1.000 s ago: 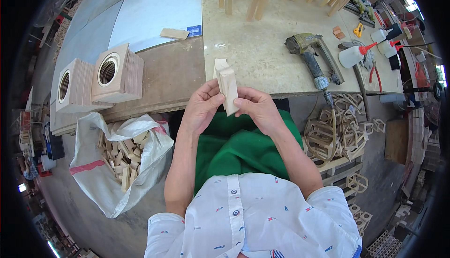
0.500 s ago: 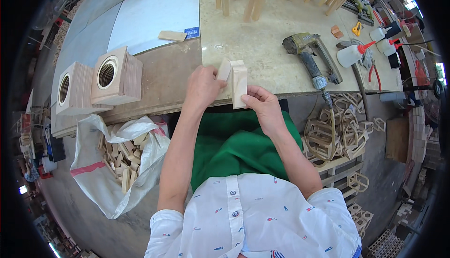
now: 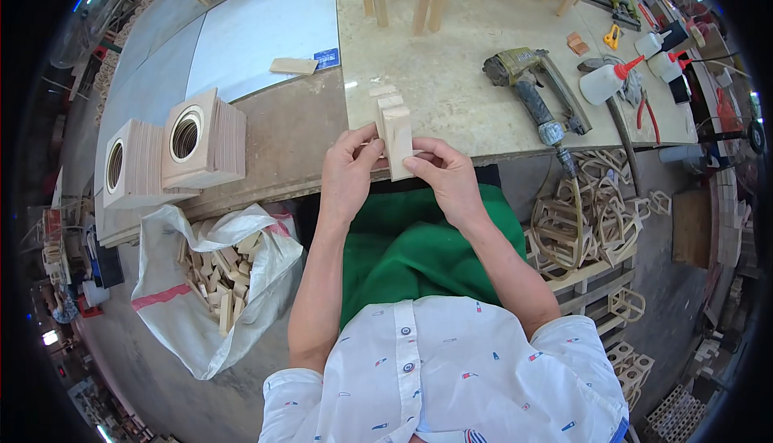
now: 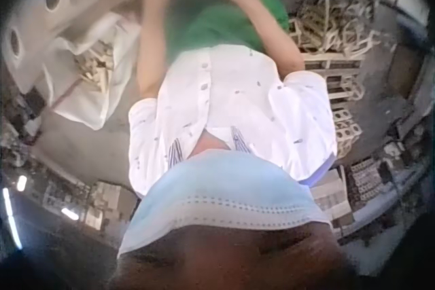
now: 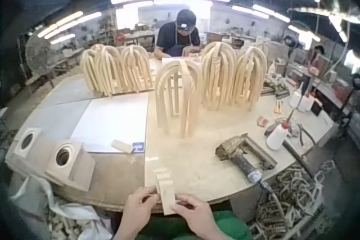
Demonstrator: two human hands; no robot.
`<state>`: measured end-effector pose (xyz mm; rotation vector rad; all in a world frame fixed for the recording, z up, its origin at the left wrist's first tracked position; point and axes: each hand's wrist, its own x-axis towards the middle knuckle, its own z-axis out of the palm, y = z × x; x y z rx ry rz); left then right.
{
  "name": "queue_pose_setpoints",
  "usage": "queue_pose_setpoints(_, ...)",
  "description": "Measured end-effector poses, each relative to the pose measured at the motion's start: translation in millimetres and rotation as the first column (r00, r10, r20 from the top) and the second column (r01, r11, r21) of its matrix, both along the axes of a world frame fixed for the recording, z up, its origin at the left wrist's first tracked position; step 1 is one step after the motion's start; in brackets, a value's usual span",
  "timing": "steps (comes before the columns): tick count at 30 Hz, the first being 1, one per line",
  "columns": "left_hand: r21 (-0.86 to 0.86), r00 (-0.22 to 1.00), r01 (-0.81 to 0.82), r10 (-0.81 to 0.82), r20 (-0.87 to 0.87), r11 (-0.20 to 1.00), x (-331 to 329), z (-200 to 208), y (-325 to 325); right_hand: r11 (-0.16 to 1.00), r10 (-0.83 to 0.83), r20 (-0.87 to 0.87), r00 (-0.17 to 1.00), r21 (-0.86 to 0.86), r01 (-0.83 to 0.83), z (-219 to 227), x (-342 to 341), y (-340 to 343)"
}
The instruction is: The person assembles a wooden chair frame by applying glue to small wooden blocks and attaching them to the chair legs. They use a pneumatic nail gun to secure the blocks in place, repeating the process for multiple joints on the chair frame.
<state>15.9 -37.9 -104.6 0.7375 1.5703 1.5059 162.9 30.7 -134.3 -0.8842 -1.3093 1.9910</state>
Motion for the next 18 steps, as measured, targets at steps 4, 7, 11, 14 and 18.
queue_pose_setpoints(4,-0.011,0.998,0.027,-0.026,0.052,1.0,-0.7,-4.4,-1.9,0.997,-0.003,0.033,0.999,0.078,0.001,-1.1,0.4,-0.3)
queue_pose_setpoints(7,-0.034,0.999,0.03,-0.029,0.021,0.999,1.7,-6.2,-4.4,0.999,-0.027,0.01,1.0,0.019,0.027,-1.1,-1.3,-2.6)
queue_pose_setpoints(11,-0.05,0.996,0.051,-0.055,-0.073,0.997,6.3,-4.1,-5.3,0.999,-0.047,-0.011,0.999,0.002,0.047,-1.6,-2.8,-3.6)
queue_pose_setpoints(14,-0.062,0.993,0.05,-0.056,-0.099,0.997,8.4,1.7,-5.9,1.0,0.009,0.021,1.0,0.024,-0.009,-0.4,-1.3,-1.6)
queue_pose_setpoints(18,-0.023,0.992,0.091,-0.092,-0.087,0.996,5.0,-5.1,-11.0,0.999,-0.019,0.006,1.0,0.043,0.018,7.8,-4.5,7.4)
